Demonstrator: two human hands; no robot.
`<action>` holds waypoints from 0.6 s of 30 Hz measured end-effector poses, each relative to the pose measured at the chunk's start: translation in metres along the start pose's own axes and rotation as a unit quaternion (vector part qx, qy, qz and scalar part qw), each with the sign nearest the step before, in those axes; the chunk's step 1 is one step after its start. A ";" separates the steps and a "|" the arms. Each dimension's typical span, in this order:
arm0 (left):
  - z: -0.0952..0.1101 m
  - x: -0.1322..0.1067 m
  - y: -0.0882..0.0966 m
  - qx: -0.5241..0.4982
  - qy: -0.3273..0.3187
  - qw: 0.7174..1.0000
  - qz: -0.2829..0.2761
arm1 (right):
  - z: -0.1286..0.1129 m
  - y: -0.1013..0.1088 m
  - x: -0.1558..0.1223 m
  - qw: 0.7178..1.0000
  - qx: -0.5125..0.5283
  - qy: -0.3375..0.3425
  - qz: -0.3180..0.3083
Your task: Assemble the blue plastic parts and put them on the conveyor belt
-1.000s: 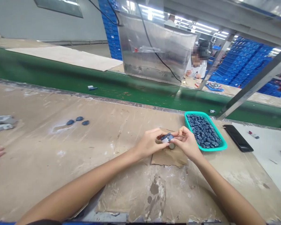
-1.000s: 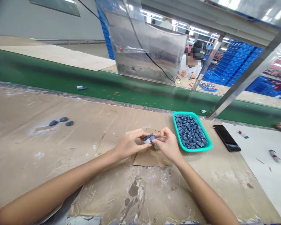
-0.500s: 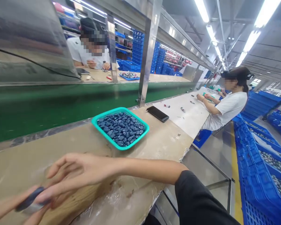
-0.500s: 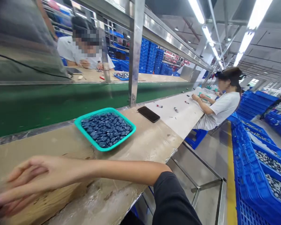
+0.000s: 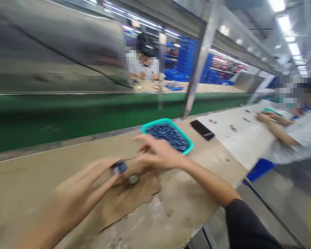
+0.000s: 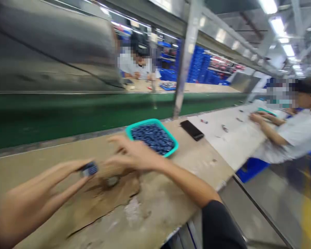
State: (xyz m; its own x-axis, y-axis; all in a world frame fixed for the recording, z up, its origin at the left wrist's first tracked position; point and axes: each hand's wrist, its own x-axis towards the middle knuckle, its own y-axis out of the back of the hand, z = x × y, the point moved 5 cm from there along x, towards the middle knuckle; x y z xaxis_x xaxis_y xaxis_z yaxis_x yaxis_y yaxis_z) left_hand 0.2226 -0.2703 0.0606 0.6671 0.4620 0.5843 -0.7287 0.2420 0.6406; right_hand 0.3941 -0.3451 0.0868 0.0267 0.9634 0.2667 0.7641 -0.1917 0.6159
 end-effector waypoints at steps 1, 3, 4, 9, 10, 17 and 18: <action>-0.013 0.002 0.008 0.043 0.020 0.999 -0.013 | 0.013 0.021 0.004 0.996 -0.057 -0.009 0.064; -0.051 0.015 0.016 0.102 0.063 0.991 -0.055 | 0.047 0.048 0.016 0.974 -0.183 -0.065 0.113; -0.073 0.024 0.020 0.128 0.089 0.986 -0.062 | 0.060 0.052 0.022 0.973 -0.197 -0.062 0.102; -0.161 0.060 0.029 0.252 0.236 0.935 -0.084 | 0.097 0.028 0.021 0.967 -0.250 0.035 0.019; -0.170 0.063 0.030 0.260 0.253 0.929 -0.077 | 0.104 0.025 0.018 0.956 -0.289 0.041 0.017; -0.233 0.043 0.075 0.278 0.334 0.900 -0.010 | 0.164 0.029 0.032 0.939 -0.334 0.078 0.000; -0.245 0.036 0.089 0.277 0.359 0.891 0.005 | 0.172 0.031 0.033 0.940 -0.331 0.080 0.013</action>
State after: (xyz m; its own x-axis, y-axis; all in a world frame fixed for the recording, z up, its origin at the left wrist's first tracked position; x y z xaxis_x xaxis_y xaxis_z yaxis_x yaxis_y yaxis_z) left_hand 0.1438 -0.0234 0.0167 0.2451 0.9367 0.2502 -0.4131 -0.1326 0.9010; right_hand 0.5298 -0.2872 -0.0126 -0.0985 0.9262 0.3639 0.1945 -0.3407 0.9198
